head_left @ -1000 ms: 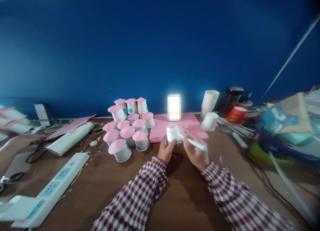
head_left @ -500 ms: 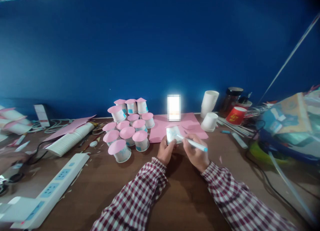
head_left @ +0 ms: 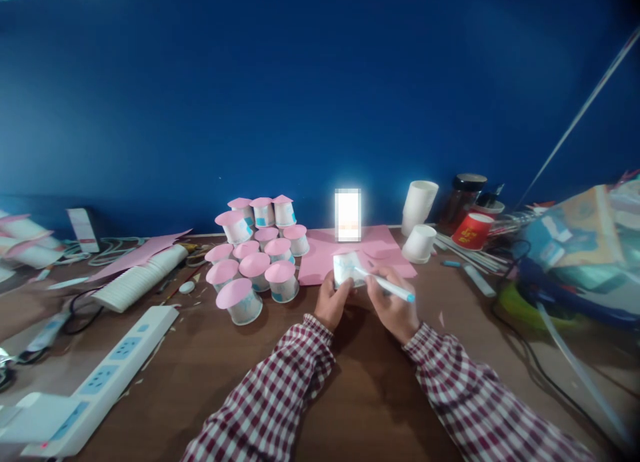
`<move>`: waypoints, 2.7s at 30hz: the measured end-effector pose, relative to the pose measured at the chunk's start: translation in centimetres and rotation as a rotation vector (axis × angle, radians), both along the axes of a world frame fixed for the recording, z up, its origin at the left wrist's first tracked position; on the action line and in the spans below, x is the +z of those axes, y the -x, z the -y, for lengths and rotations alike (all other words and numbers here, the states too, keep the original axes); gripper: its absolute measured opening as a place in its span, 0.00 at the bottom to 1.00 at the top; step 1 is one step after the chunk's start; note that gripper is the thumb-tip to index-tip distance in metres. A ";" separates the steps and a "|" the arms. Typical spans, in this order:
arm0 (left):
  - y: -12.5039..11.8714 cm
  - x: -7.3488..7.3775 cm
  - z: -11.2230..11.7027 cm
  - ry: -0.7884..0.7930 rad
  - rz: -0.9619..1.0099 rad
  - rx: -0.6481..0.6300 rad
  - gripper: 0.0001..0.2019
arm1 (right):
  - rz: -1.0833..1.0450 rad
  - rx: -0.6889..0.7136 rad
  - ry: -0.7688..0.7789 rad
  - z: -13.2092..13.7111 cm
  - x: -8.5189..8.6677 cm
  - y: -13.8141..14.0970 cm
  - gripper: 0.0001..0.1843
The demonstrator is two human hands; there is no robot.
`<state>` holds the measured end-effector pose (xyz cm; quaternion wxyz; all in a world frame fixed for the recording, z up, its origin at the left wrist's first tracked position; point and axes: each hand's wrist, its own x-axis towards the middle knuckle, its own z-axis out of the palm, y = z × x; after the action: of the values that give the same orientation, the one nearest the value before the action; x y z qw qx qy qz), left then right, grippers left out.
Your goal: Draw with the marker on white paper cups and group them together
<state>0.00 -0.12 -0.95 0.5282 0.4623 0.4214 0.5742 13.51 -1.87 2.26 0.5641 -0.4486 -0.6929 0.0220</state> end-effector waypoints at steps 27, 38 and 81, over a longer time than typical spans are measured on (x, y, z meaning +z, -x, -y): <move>0.0 0.2 0.1 -0.020 -0.026 0.014 0.19 | 0.011 -0.011 0.001 -0.1 -0.1 0.0 0.06; 0.1 0.3 0.2 -0.024 -0.042 0.029 0.17 | 0.020 0.013 0.012 0.2 0.3 0.1 0.06; -0.1 -0.2 -0.1 0.023 0.114 -0.035 0.18 | 0.055 0.042 -0.080 0.3 -0.1 0.3 0.03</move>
<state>0.07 0.00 -1.16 0.5667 0.4303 0.3890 0.5851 13.23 -2.13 2.19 0.5617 -0.4112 -0.7179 -0.0063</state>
